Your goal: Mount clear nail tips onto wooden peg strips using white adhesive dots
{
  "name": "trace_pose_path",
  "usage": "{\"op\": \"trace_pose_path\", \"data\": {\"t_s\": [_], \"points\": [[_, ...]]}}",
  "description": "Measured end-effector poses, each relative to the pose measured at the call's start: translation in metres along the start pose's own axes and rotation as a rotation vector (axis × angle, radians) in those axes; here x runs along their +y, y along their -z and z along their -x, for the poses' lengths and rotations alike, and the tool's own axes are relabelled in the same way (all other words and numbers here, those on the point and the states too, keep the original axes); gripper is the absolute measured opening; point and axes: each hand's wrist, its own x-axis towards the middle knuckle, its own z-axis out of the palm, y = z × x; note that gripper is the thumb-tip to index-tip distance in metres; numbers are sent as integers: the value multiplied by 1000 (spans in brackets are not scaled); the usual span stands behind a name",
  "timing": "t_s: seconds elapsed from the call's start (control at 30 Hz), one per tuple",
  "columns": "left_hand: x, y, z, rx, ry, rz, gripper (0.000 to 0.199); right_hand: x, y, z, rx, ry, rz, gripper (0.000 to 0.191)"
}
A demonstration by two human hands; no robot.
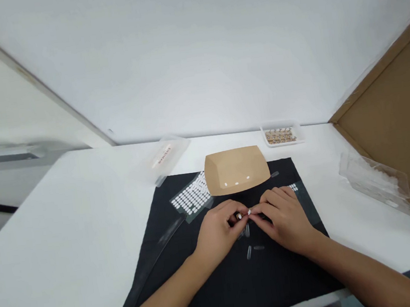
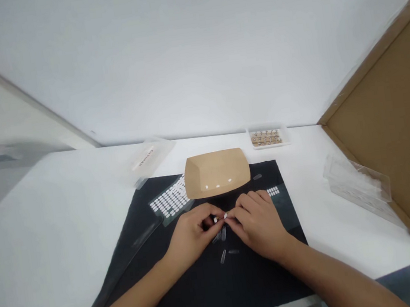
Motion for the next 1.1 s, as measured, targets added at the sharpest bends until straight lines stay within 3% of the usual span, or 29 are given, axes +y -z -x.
{"op": "trace_pose_path", "data": {"t_s": [0.33,0.5,0.63,0.7,0.87,1.1], "points": [[-2,-2,2,12,-1,7,8,3,6,-2,7,30,-6,10],[-2,-2,3,3,-38,-2,14,22,23,-7,182,-106,-35,6],[-4,-2,4,-23,-66,-27,20,57,46,-6,245,-266,-6,10],[-6,-3,4,-25,-69,-41,20,80,58,-1,218,-304,-11,14],[-11,-5,5,-14,-57,-79,17,127,70,17,-34,-282,-64,17],[-8,-3,2,-20,-23,-107,11,142,63,27,-332,-268,-200,33]]}}
